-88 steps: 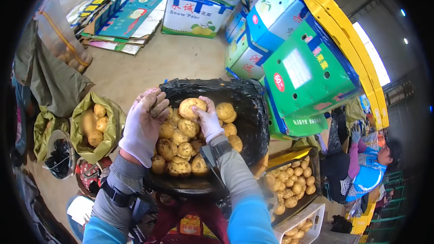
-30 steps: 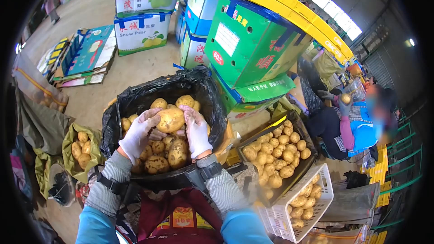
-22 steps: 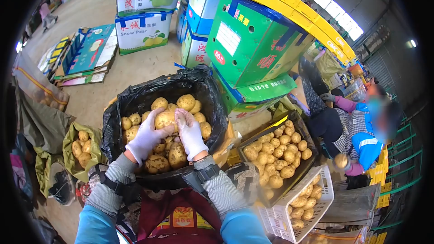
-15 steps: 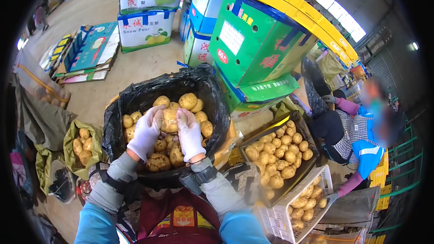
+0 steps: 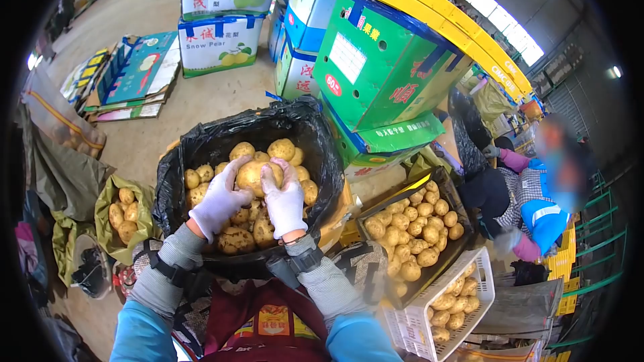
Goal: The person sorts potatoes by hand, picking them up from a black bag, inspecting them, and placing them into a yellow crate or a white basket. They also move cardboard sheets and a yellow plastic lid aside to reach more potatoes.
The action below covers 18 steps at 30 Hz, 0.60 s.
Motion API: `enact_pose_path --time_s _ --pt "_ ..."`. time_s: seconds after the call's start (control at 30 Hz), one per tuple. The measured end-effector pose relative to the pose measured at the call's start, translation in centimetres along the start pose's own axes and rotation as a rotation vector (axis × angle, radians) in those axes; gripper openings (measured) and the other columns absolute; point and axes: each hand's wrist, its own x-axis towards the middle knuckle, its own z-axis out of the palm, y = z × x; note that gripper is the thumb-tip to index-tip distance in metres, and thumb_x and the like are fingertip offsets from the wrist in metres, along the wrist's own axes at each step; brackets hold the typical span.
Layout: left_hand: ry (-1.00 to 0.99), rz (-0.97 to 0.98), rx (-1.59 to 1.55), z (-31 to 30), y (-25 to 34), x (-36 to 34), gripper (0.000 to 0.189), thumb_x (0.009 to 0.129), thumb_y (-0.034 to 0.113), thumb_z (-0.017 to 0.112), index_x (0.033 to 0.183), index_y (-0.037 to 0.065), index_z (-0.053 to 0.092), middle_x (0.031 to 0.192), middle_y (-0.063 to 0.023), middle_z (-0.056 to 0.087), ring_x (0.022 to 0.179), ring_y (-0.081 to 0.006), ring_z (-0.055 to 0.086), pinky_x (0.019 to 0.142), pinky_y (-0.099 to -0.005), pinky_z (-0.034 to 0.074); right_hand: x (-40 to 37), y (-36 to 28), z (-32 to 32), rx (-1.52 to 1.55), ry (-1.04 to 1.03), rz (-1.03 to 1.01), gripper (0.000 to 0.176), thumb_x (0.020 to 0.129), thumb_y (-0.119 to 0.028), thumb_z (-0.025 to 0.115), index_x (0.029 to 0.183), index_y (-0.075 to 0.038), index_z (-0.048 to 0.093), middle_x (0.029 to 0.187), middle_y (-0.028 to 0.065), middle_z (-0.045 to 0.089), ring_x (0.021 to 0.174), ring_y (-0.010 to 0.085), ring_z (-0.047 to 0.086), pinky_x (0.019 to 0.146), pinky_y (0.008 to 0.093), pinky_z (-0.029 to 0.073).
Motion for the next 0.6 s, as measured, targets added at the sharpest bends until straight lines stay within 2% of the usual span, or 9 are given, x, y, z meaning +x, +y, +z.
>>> enact_pose_path --time_s 0.1,0.2,0.3,0.4,0.5,0.6 --pt "-0.069 -0.130 0.005 -0.5 1.1 -0.1 0.068 0.075 0.000 0.057 0.141 -0.002 0.043 0.123 -0.0152 0.059 0.098 -0.0145 0.062 0.078 -0.0270 0.054 -0.3 -0.7 -0.3 0.103 -0.032 0.163 0.036 0.095 -0.023 0.065 0.124 -0.004 0.055 0.112 0.0038 0.061 0.080 0.0051 0.054 0.058 0.0190 0.047" --pt "-0.062 -0.168 -0.309 -0.4 0.7 0.0 0.069 0.074 0.001 0.058 0.141 -0.002 0.043 0.125 -0.0151 0.059 0.100 -0.0153 0.061 0.078 -0.0267 0.054 -0.1 -0.5 -0.5 0.152 -0.012 0.123 0.036 0.095 -0.022 0.066 0.124 -0.003 0.055 0.112 0.0045 0.061 0.084 0.0071 0.055 0.065 0.0204 0.048" --pt "-0.052 -0.106 -0.043 0.0 0.4 0.0 0.069 0.074 -0.003 0.055 0.142 -0.002 0.042 0.126 -0.0140 0.058 0.101 -0.0145 0.061 0.078 -0.0255 0.054 0.2 1.5 -0.5 -0.119 0.013 -0.180 0.037 0.095 -0.020 0.066 0.124 -0.001 0.055 0.114 0.0065 0.062 0.091 0.0102 0.057 0.077 0.0230 0.049" --pt "-0.080 -0.162 -0.108 -0.4 1.3 0.2 0.069 0.074 -0.005 0.054 0.142 -0.001 0.042 0.125 -0.0125 0.058 0.099 -0.0133 0.061 0.076 -0.0241 0.055 -0.2 0.6 -0.5 0.005 0.010 -0.017 0.038 0.094 -0.020 0.066 0.124 0.000 0.055 0.117 0.0096 0.062 0.099 0.0141 0.058 0.087 0.0260 0.047" --pt "-0.114 -0.237 -0.404 -0.6 0.6 0.2 0.069 0.075 -0.005 0.053 0.142 0.000 0.042 0.129 -0.0115 0.056 0.095 -0.0118 0.061 0.076 -0.0241 0.055 -0.3 -0.9 -0.6 0.086 0.012 0.080 0.039 0.094 -0.020 0.066 0.124 0.001 0.055 0.119 0.0118 0.062 0.104 0.0156 0.058 0.091 0.0277 0.047" --pt "-0.115 -0.204 -0.141 -0.3 0.9 0.1 0.069 0.075 -0.005 0.052 0.143 0.000 0.042 0.133 -0.0103 0.053 0.091 -0.0099 0.061 0.075 -0.0245 0.055 0.0 0.4 -0.6 -0.075 0.019 -0.034 0.039 0.094 -0.021 0.067 0.124 0.001 0.055 0.119 0.0125 0.062 0.106 0.0166 0.058 0.092 0.0283 0.047"
